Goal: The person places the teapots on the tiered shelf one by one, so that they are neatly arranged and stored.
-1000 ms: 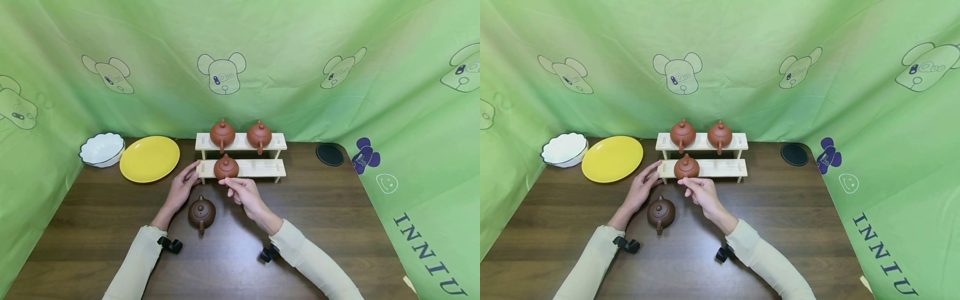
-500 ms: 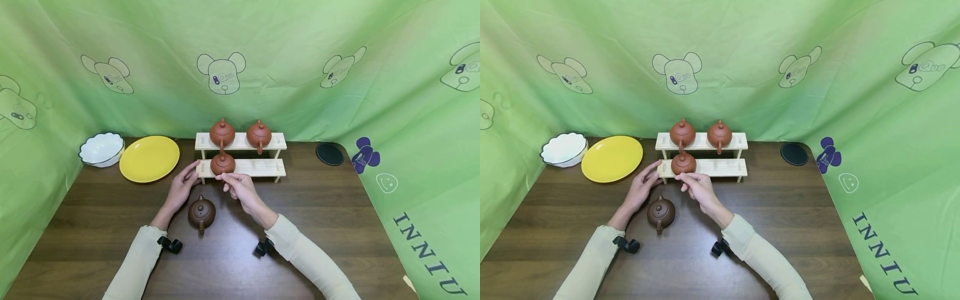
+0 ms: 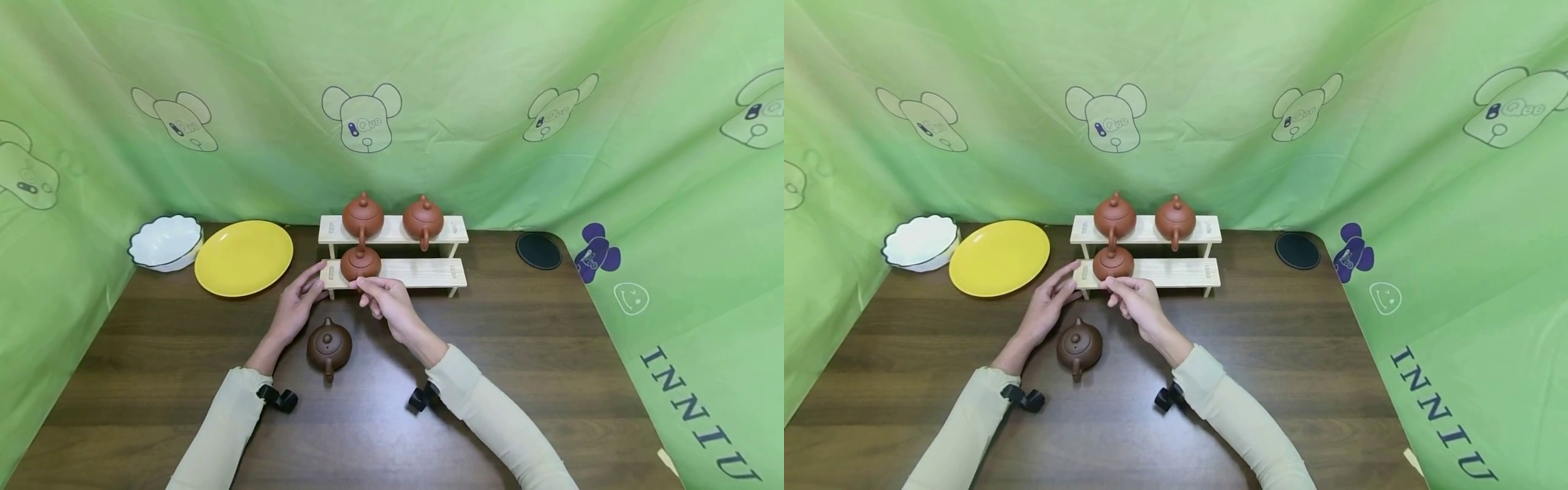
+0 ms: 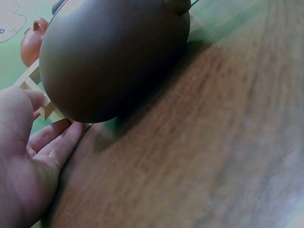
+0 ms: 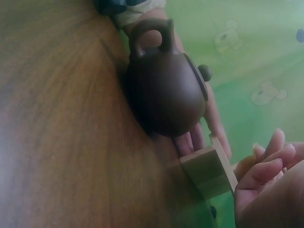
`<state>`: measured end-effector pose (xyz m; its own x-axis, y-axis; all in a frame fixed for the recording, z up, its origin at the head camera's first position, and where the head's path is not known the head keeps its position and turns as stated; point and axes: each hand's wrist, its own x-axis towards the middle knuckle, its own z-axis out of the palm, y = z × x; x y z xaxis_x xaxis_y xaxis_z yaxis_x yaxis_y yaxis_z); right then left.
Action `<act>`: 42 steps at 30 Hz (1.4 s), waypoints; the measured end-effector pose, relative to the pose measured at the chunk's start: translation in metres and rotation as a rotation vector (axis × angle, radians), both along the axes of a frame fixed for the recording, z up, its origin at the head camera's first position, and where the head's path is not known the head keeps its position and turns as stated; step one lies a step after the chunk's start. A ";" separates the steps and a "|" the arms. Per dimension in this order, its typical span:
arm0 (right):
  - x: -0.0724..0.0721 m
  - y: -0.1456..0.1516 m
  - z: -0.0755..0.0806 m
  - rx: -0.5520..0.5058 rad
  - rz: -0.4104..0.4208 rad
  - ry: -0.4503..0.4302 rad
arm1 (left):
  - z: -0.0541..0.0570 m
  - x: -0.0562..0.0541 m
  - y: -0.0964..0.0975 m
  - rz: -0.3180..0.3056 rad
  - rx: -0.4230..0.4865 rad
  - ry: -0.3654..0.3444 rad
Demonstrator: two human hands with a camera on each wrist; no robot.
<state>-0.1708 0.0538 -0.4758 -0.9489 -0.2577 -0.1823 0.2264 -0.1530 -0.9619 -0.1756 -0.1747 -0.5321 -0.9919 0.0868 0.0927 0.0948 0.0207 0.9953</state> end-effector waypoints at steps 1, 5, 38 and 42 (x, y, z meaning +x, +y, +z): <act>-0.001 0.000 0.000 -0.002 0.000 0.000 | 0.000 0.000 0.000 0.001 0.002 0.001; -0.004 -0.001 -0.003 -0.007 0.010 -0.001 | 0.001 0.001 0.000 0.006 0.007 0.003; -0.004 0.011 -0.005 -0.022 -0.095 -0.017 | 0.002 0.000 0.000 -0.006 0.025 -0.011; -0.004 0.014 -0.004 -0.020 -0.105 -0.024 | 0.002 0.000 0.000 -0.007 0.026 -0.019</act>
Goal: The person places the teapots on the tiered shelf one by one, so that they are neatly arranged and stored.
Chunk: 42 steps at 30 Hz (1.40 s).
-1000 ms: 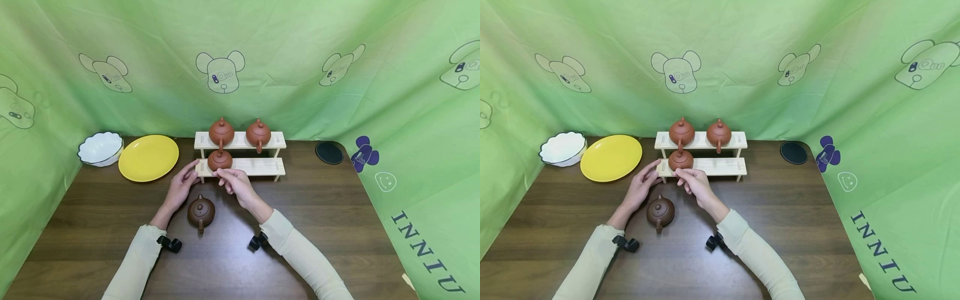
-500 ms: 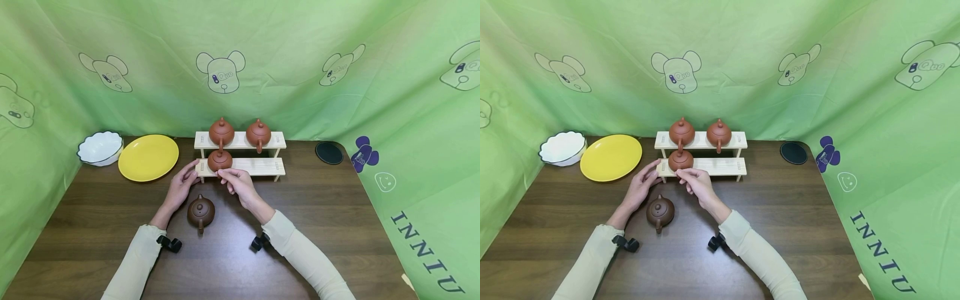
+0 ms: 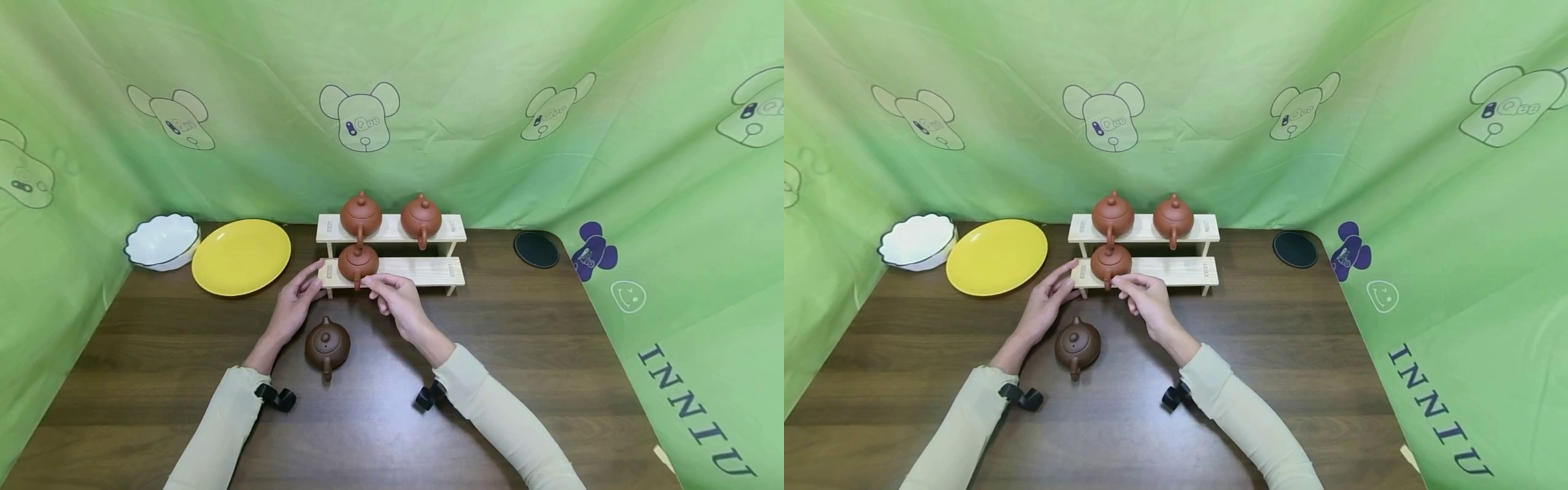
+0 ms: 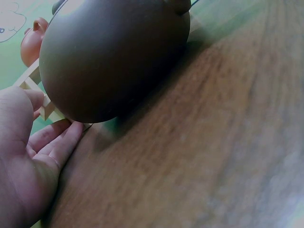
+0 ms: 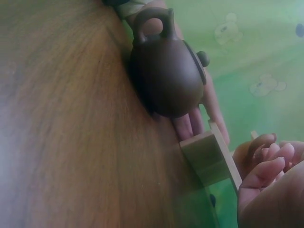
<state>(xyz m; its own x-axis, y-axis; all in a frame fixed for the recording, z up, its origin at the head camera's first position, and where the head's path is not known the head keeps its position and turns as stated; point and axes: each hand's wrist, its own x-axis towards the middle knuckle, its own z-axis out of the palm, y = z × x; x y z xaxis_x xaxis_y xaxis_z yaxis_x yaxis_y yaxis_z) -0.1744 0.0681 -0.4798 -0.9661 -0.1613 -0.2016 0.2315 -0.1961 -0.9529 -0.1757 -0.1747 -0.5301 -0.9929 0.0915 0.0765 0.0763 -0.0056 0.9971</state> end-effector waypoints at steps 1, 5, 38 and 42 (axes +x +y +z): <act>0.000 0.001 0.000 0.003 0.000 -0.002 | 0.000 0.000 0.000 0.000 0.000 -0.003; 0.002 0.003 0.002 0.005 -0.003 0.002 | 0.000 -0.001 0.000 0.001 0.002 -0.008; 0.071 0.001 -0.010 0.031 0.186 -0.020 | -0.001 0.000 0.000 0.004 -0.020 0.013; 0.079 0.001 -0.013 0.040 0.219 -0.037 | -0.001 0.000 0.000 0.003 -0.020 0.019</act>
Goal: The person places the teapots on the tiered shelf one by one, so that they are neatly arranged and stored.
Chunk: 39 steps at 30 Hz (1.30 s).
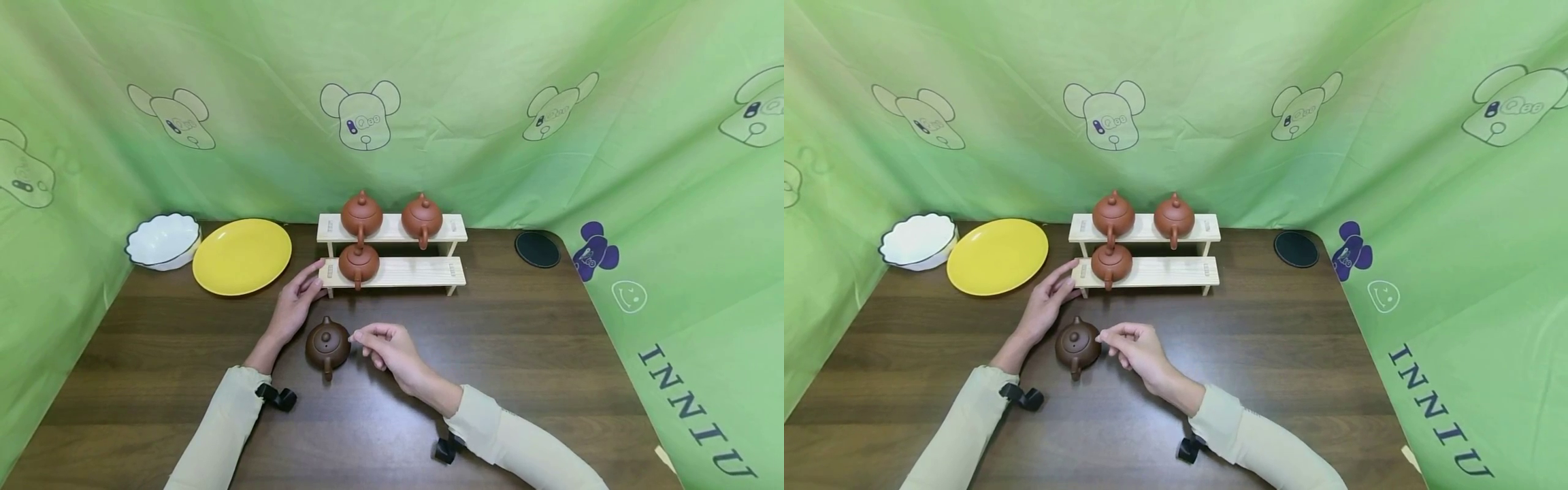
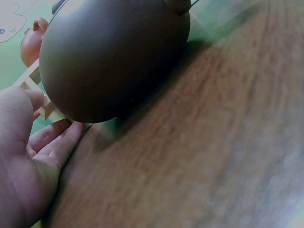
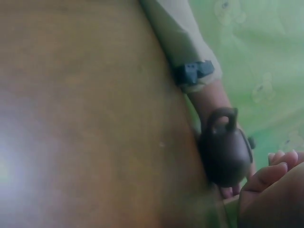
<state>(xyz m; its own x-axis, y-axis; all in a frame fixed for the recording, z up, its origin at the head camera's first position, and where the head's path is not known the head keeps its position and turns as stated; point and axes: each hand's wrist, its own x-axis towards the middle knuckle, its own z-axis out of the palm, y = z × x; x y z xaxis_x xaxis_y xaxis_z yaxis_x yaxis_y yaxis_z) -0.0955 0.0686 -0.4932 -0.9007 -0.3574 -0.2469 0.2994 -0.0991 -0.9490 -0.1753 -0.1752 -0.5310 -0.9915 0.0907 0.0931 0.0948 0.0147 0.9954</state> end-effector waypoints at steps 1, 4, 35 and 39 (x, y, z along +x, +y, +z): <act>0.002 0.000 -0.001 0.002 0.009 -0.005 | 0.000 0.000 0.000 0.000 -0.001 0.002; 0.007 0.000 -0.004 0.002 0.040 -0.024 | 0.000 0.001 -0.001 0.003 -0.004 0.007; 0.043 -0.010 -0.009 -0.118 0.226 -0.281 | -0.002 0.000 0.001 0.000 0.002 -0.007; 0.042 -0.014 -0.009 -0.131 0.234 -0.322 | -0.001 0.000 0.000 0.000 0.003 -0.006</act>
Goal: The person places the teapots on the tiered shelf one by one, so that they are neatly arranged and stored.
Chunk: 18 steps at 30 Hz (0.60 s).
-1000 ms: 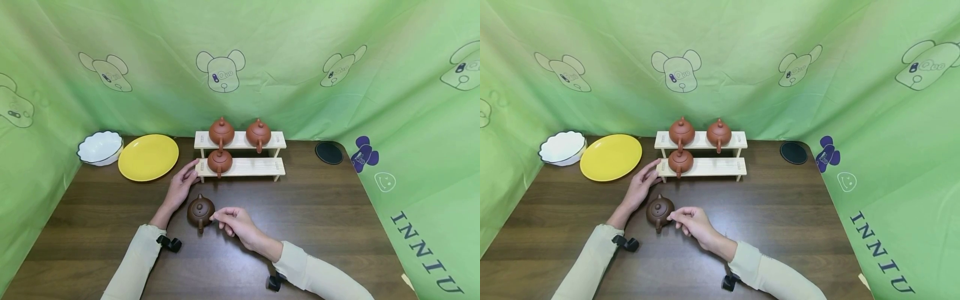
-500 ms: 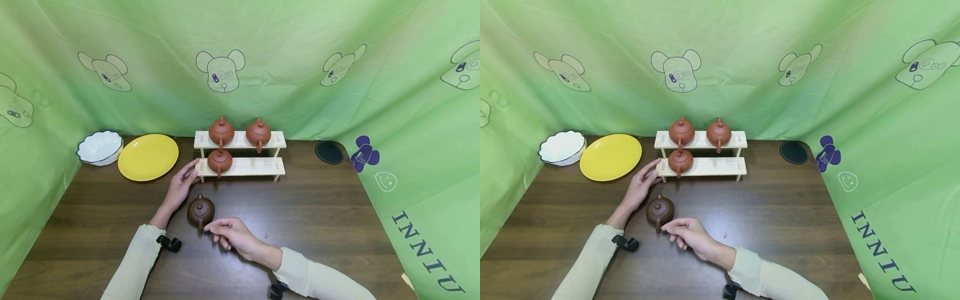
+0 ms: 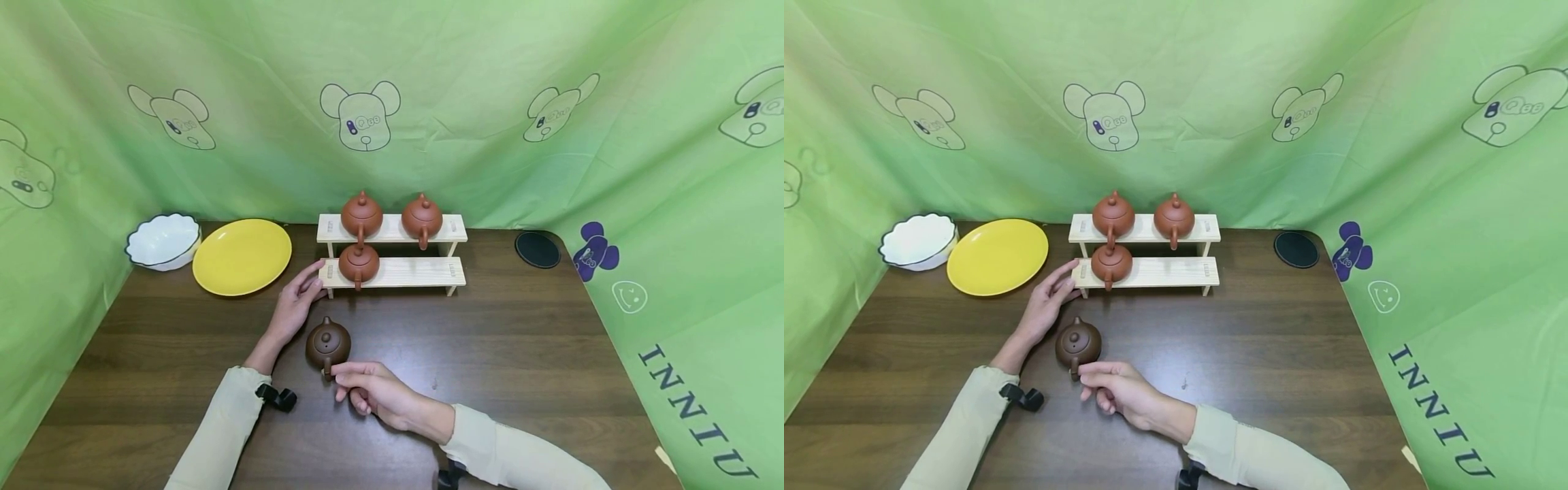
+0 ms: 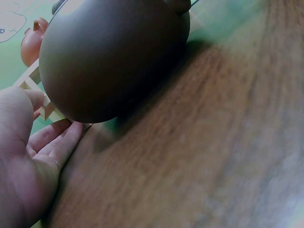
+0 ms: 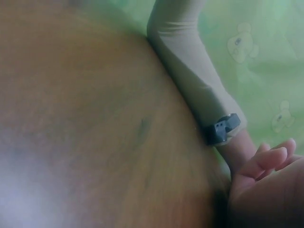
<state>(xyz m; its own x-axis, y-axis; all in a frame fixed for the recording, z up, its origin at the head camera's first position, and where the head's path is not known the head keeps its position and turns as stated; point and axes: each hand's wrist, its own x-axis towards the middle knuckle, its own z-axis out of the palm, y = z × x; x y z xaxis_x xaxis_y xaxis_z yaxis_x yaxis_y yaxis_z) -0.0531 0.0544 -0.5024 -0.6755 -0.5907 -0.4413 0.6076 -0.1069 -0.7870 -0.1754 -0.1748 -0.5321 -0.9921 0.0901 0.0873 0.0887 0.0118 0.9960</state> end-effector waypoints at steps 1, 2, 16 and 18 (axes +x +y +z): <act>0.000 -0.001 0.000 -0.003 0.005 -0.008 | 0.000 0.000 0.000 0.000 -0.001 0.000; 0.000 -0.001 -0.001 -0.004 0.010 -0.014 | 0.000 0.000 0.000 0.001 -0.002 0.000; -0.002 0.000 -0.004 -0.019 0.018 0.032 | 0.002 0.001 0.001 -0.001 0.001 0.000; -0.003 -0.001 -0.004 -0.018 0.037 0.044 | 0.002 0.001 0.001 0.000 0.000 0.000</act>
<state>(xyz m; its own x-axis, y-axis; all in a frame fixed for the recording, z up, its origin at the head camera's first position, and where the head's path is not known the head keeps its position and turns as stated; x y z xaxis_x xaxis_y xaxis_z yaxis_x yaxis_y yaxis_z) -0.0557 0.0533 -0.5063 -0.6716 -0.6232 -0.4007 0.5762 -0.0993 -0.8112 -0.1746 -0.1742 -0.5305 -0.9921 0.0898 0.0872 0.0886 0.0119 0.9960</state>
